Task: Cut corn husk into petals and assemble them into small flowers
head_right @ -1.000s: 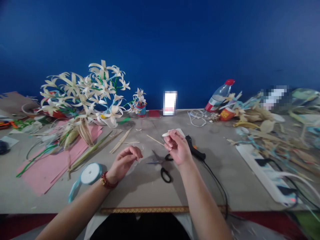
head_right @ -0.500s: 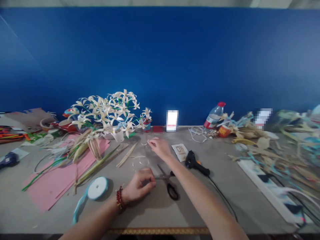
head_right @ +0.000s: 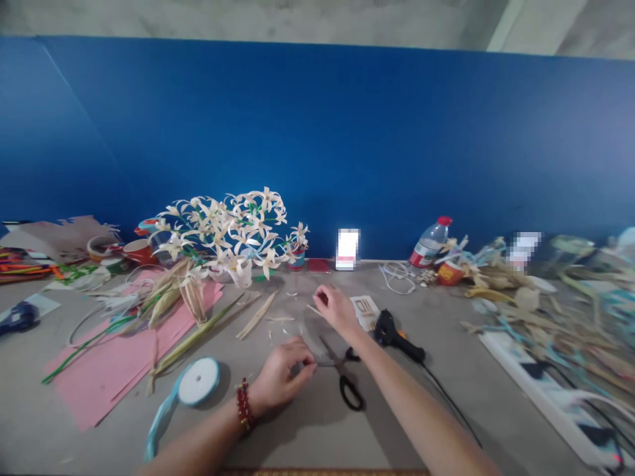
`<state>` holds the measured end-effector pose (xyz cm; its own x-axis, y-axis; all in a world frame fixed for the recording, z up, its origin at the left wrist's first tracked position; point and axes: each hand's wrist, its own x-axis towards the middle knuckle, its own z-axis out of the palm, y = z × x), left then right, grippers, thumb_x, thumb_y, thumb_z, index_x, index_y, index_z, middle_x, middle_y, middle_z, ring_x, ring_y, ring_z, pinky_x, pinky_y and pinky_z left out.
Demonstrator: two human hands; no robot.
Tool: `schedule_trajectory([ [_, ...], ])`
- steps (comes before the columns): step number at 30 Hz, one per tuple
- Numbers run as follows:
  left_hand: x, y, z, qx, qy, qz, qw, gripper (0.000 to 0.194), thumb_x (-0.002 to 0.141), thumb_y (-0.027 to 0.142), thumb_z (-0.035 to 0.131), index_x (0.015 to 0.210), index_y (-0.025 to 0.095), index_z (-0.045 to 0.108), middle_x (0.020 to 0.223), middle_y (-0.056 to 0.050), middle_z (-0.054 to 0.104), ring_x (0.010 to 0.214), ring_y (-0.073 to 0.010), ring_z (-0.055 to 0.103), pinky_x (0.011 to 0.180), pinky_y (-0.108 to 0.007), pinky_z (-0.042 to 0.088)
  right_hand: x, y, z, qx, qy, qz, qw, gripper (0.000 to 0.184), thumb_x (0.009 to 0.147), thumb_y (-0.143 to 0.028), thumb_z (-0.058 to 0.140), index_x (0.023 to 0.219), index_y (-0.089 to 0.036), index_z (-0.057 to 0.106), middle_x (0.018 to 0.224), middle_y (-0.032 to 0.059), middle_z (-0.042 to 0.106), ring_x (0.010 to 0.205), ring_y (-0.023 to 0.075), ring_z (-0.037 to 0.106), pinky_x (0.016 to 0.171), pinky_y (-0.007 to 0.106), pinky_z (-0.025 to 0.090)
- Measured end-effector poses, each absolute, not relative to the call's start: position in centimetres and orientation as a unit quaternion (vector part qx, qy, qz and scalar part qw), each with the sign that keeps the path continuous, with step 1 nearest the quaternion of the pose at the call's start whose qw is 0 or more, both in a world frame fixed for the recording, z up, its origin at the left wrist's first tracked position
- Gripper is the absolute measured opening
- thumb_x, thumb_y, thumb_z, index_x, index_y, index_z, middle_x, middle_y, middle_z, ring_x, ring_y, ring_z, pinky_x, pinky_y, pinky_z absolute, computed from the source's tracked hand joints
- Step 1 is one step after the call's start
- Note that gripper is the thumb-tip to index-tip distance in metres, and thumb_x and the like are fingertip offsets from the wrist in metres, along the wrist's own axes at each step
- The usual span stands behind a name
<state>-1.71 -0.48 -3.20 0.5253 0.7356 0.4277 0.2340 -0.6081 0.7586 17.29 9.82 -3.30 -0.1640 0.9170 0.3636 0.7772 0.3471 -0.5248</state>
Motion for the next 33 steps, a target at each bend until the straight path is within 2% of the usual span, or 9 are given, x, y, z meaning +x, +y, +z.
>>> schedule_trajectory([
  [8, -1.9, 0.6, -4.3, 0.769, 0.385, 0.387, 0.332, 0.016, 0.085, 0.02, 0.055, 0.072, 0.018, 0.063, 0.073, -0.004, 0.064, 0.073, -0.0181, 0.057, 0.069, -0.028, 0.043, 18.8, 10.4, -2.0, -0.53, -0.751, 0.211, 0.332, 0.014, 0.087, -0.027, 0.052, 0.092, -0.02, 0.063, 0.078, 0.0018, 0.069, 0.069, 0.0169, 0.063, 0.064, 0.027, 0.046],
  [15, -1.8, 0.8, -4.8, 0.75, 0.418, 0.39, 0.334, 0.017, 0.085, 0.019, 0.054, 0.07, 0.017, 0.063, 0.072, -0.005, 0.065, 0.073, -0.019, 0.058, 0.069, -0.029, 0.042, 16.6, 14.3, 1.1, -0.508, -0.766, 0.227, 0.321, 0.012, 0.085, -0.024, 0.054, 0.088, -0.02, 0.065, 0.076, 0.0013, 0.068, 0.067, 0.0151, 0.061, 0.065, 0.025, 0.043],
  [22, -2.0, 0.9, -4.9, 0.732, 0.432, 0.399, 0.345, 0.018, 0.086, 0.021, 0.054, 0.07, 0.018, 0.063, 0.073, -0.004, 0.065, 0.073, -0.0184, 0.058, 0.068, -0.028, 0.041, 13.2, 17.0, 0.0, -0.519, -0.767, 0.237, 0.295, 0.02, 0.066, -0.006, 0.061, 0.081, -0.018, 0.066, 0.06, -0.0043, 0.059, 0.057, 0.0116, 0.053, 0.056, 0.021, 0.036],
  [30, -2.0, 0.9, -4.5, 0.716, 0.434, 0.415, 0.355, 0.019, 0.085, 0.021, 0.054, 0.069, 0.017, 0.063, 0.072, -0.003, 0.064, 0.073, -0.017, 0.057, 0.071, -0.027, 0.041, 13.5, 18.1, -1.2, -0.512, -0.758, 0.292, 0.281, 0.028, 0.063, -0.001, 0.063, 0.085, -0.017, 0.065, 0.084, 0.0, 0.069, 0.07, 0.0127, 0.061, 0.062, 0.02, 0.045],
  [33, -2.0, 1.3, -5.0, 0.668, 0.433, 0.458, 0.396, 0.013, 0.082, 0.023, 0.057, 0.073, 0.017, 0.065, 0.073, -0.003, 0.064, 0.07, -0.0157, 0.055, 0.067, -0.026, 0.041, 13.8, 17.7, -1.2, -0.5, -0.752, 0.324, 0.283, 0.03, 0.065, -0.003, 0.065, 0.091, -0.018, 0.066, 0.091, 0.001, 0.071, 0.074, 0.0132, 0.065, 0.063, 0.019, 0.049],
])
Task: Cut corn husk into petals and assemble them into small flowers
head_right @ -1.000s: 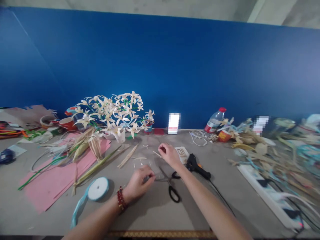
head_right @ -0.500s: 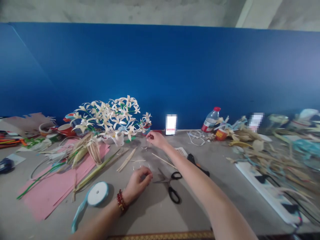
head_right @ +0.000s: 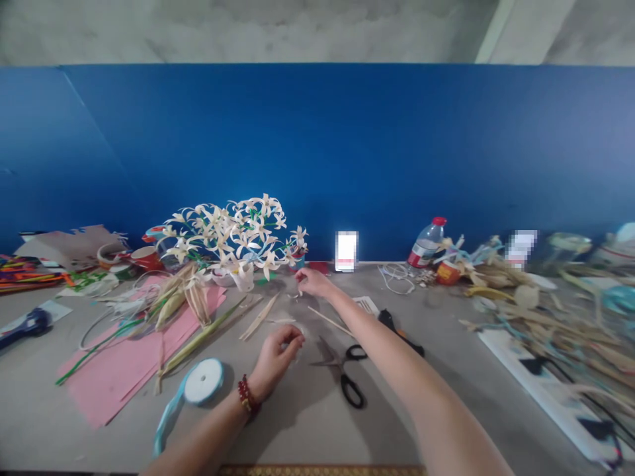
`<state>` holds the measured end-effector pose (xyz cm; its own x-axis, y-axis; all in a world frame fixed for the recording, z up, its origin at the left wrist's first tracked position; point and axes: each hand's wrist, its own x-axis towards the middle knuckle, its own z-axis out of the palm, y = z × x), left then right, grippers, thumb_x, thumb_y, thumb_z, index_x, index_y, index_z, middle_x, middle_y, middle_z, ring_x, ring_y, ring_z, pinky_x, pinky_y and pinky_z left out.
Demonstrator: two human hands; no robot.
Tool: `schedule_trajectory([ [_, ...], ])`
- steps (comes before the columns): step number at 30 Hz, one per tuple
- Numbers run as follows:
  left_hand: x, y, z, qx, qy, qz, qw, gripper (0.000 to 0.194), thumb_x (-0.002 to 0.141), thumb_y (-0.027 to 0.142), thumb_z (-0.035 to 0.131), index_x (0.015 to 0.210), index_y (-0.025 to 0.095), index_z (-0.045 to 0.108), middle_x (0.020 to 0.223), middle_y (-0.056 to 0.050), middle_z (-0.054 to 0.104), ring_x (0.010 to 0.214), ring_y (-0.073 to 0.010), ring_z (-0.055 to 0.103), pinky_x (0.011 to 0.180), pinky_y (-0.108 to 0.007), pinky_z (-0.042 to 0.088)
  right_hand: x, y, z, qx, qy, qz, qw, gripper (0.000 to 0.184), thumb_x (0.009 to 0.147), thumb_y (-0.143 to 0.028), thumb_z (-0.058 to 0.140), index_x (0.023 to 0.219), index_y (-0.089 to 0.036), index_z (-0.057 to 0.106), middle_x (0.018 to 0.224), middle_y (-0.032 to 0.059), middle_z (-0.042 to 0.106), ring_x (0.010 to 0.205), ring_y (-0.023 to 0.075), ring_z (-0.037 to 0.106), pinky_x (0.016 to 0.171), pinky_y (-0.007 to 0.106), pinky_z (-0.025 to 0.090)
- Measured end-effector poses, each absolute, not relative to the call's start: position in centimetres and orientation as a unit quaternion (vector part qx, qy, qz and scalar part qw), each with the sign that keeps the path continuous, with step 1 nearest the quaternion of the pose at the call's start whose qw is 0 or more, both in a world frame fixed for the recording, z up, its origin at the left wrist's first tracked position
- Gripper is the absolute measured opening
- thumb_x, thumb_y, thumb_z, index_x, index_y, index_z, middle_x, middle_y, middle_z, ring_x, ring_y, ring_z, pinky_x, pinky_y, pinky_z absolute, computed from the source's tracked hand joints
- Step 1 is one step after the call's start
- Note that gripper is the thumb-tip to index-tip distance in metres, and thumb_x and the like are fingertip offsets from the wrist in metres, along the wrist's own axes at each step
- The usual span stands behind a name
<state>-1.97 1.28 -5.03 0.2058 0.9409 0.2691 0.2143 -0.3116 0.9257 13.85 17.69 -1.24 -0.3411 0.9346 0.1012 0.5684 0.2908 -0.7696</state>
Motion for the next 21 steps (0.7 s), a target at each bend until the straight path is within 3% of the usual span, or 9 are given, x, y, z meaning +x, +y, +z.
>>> schedule_trajectory([
  [2, -2.0, 1.8, -5.3, 0.599, 0.432, 0.505, 0.447, 0.009, 0.078, 0.024, 0.062, 0.077, 0.017, 0.066, 0.072, -0.002, 0.063, 0.066, -0.0143, 0.054, 0.063, -0.025, 0.041, 13.9, 17.4, -1.2, -0.496, -0.743, 0.344, 0.289, 0.026, 0.072, -0.009, 0.065, 0.095, -0.019, 0.066, 0.094, 0.0016, 0.072, 0.072, 0.0128, 0.066, 0.061, 0.019, 0.05],
  [6, -2.7, 3.1, -5.0, 0.493, 0.448, 0.56, 0.493, 0.018, 0.074, 0.031, 0.065, 0.085, 0.016, 0.064, 0.07, 0.0, 0.061, 0.06, -0.0118, 0.053, 0.06, -0.024, 0.042, 14.1, 16.8, -1.0, -0.486, -0.725, 0.389, 0.296, 0.012, 0.087, -0.024, 0.056, 0.09, -0.018, 0.066, 0.086, 0.0034, 0.073, 0.069, 0.0139, 0.069, 0.059, 0.021, 0.052],
  [10, -4.0, 4.2, -4.0, 0.451, 0.464, 0.571, 0.505, 0.023, 0.074, 0.033, 0.063, 0.089, 0.016, 0.063, 0.078, -0.002, 0.065, 0.062, -0.0108, 0.057, 0.063, -0.024, 0.046, 14.7, 16.1, -0.7, -0.473, -0.713, 0.418, 0.304, 0.02, 0.091, -0.029, 0.053, 0.083, -0.017, 0.067, 0.081, 0.0046, 0.073, 0.076, 0.0151, 0.069, 0.067, 0.022, 0.053],
  [15, -5.1, 5.2, -3.0, 0.436, 0.494, 0.575, 0.485, 0.029, 0.068, 0.026, 0.069, 0.095, 0.018, 0.066, 0.102, -0.006, 0.068, 0.075, -0.0115, 0.061, 0.066, -0.022, 0.046, 15.2, 15.0, -0.5, -0.458, -0.698, 0.461, 0.301, 0.03, 0.094, -0.041, 0.051, 0.089, -0.017, 0.067, 0.089, 0.0073, 0.074, 0.071, 0.0143, 0.069, 0.06, 0.021, 0.052],
  [21, -3.6, 8.0, -2.8, 0.466, 0.509, 0.524, 0.498, 0.049, 0.061, 0.016, 0.076, 0.109, 0.016, 0.064, 0.121, -0.013, 0.065, 0.068, -0.0118, 0.064, 0.06, -0.024, 0.05, 14.2, 15.0, -0.3, -0.444, -0.696, 0.48, 0.297, 0.043, 0.093, -0.053, 0.05, 0.078, -0.016, 0.068, 0.078, 0.0082, 0.074, 0.068, 0.0176, 0.07, 0.059, 0.025, 0.054],
])
